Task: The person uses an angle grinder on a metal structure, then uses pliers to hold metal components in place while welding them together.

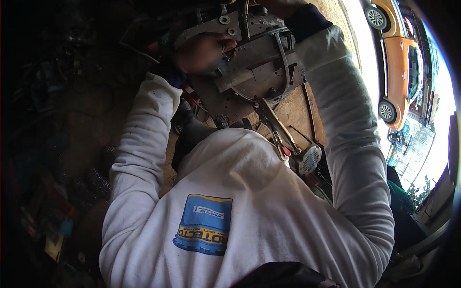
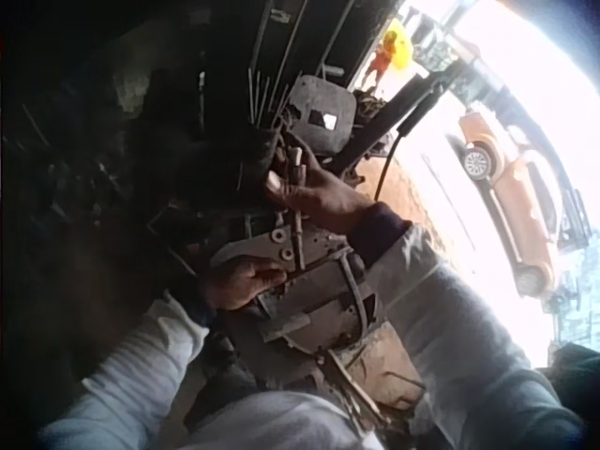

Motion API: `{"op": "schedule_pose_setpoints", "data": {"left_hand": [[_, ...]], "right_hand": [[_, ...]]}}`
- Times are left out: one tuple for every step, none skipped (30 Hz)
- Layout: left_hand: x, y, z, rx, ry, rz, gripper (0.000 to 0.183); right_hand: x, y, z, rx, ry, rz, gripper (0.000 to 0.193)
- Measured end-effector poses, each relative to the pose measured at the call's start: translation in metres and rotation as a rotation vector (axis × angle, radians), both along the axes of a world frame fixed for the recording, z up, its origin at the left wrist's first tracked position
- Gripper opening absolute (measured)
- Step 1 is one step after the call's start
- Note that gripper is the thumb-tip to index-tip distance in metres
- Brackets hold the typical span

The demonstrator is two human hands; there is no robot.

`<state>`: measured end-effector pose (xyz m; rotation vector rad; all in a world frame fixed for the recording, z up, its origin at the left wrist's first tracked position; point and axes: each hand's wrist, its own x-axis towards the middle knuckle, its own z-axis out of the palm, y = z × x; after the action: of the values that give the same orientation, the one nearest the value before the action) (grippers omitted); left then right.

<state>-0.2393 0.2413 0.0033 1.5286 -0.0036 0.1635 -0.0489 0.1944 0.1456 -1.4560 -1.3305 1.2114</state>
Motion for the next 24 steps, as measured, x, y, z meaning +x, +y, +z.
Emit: {"op": "schedule_pose_setpoints", "data": {"left_hand": [[0.0,-0.003,-0.003,0.01,-0.022,0.02,0.027],[-0.001,-0.004,-0.002,0.023,-0.041,0.044,0.026],[-0.003,-0.004,-0.001,0.065,-0.026,0.059,0.027],[-0.006,-0.004,0.0,0.107,-0.01,0.073,0.028],[-0.007,-0.005,0.003,0.147,-0.001,0.083,0.029],[-0.007,-0.006,0.003,0.143,-0.007,0.098,0.028],[-0.006,-0.008,0.002,0.139,-0.012,0.113,0.028],[-0.006,-0.009,0.001,0.135,-0.017,0.129,0.027],[-0.006,-0.01,0.0,0.124,-0.004,0.14,0.027],[-0.006,-0.011,-0.001,0.115,0.009,0.154,0.026],[-0.006,-0.012,-0.002,0.105,0.022,0.168,0.026],[-0.006,-0.012,-0.002,0.129,-0.006,0.207,0.024],[-0.006,-0.013,-0.003,0.152,-0.033,0.247,0.022],[-0.004,-0.014,-0.002,0.178,-0.068,0.279,0.021],[-0.002,-0.015,-0.001,0.191,-0.075,0.272,0.02],[-0.001,-0.016,0.0,0.204,-0.082,0.264,0.02],[-0.001,-0.015,-0.001,0.215,-0.082,0.261,0.02],[0.0,-0.015,-0.001,0.25,-0.093,0.27,0.021],[0.001,-0.014,-0.002,0.285,-0.105,0.278,0.021],[-0.001,-0.013,-0.002,0.323,-0.109,0.293,0.021],[-0.003,-0.013,-0.002,0.332,-0.101,0.302,0.022],[-0.005,-0.012,-0.002,0.341,-0.093,0.31,0.023],[-0.003,-0.013,0.0,0.342,-0.101,0.304,0.023],[-0.001,-0.015,0.001,0.343,-0.121,0.303,0.024]], "right_hand": [[-0.003,-0.002,0.003,-0.028,-0.026,-0.024,0.102],[-0.005,-0.002,0.001,-0.008,-0.062,-0.025,0.104],[-0.007,-0.001,0.0,0.013,-0.099,-0.027,0.106],[-0.01,0.0,-0.002,0.033,-0.136,-0.029,0.107],[-0.012,0.0,0.002,0.052,-0.245,-0.037,0.107],[-0.016,0.002,0.006,0.07,-0.353,-0.044,0.107],[-0.019,0.004,0.008,0.089,-0.461,-0.051,0.107],[-0.021,0.005,0.007,0.067,-0.486,-0.083,0.104],[-0.024,0.007,0.005,0.046,-0.51,-0.114,0.1],[-0.027,0.009,0.002,0.026,-0.533,-0.144,0.096],[-0.029,0.012,0.0,0.094,-0.428,-0.124,0.089],[-0.031,0.014,-0.005,0.159,-0.321,-0.103,0.082],[-0.032,0.016,-0.009,0.222,-0.212,-0.082,0.074],[-0.03,0.015,-0.009,0.159,-0.233,-0.106,0.068],[-0.028,0.013,-0.009,0.095,-0.253,-0.129,0.061],[-0.027,0.011,-0.008,0.031,-0.274,-0.153,0.055],[-0.027,0.012,-0.013,0.036,-0.259,-0.196,0.052],[-0.029,0.013,-0.018,0.042,-0.246,-0.239,0.05],[-0.03,0.013,-0.021,0.047,-0.233,-0.284,0.047],[-0.032,0.016,-0.024,0.073,-0.264,-0.268,0.047],[-0.034,0.018,-0.027,0.099,-0.295,-0.253,0.047],[-0.037,0.02,-0.029,0.126,-0.326,-0.239,0.047],[-0.036,0.019,-0.028,0.136,-0.328,-0.249,0.047],[-0.035,0.017,-0.027,0.146,-0.33,-0.26,0.047]]}}
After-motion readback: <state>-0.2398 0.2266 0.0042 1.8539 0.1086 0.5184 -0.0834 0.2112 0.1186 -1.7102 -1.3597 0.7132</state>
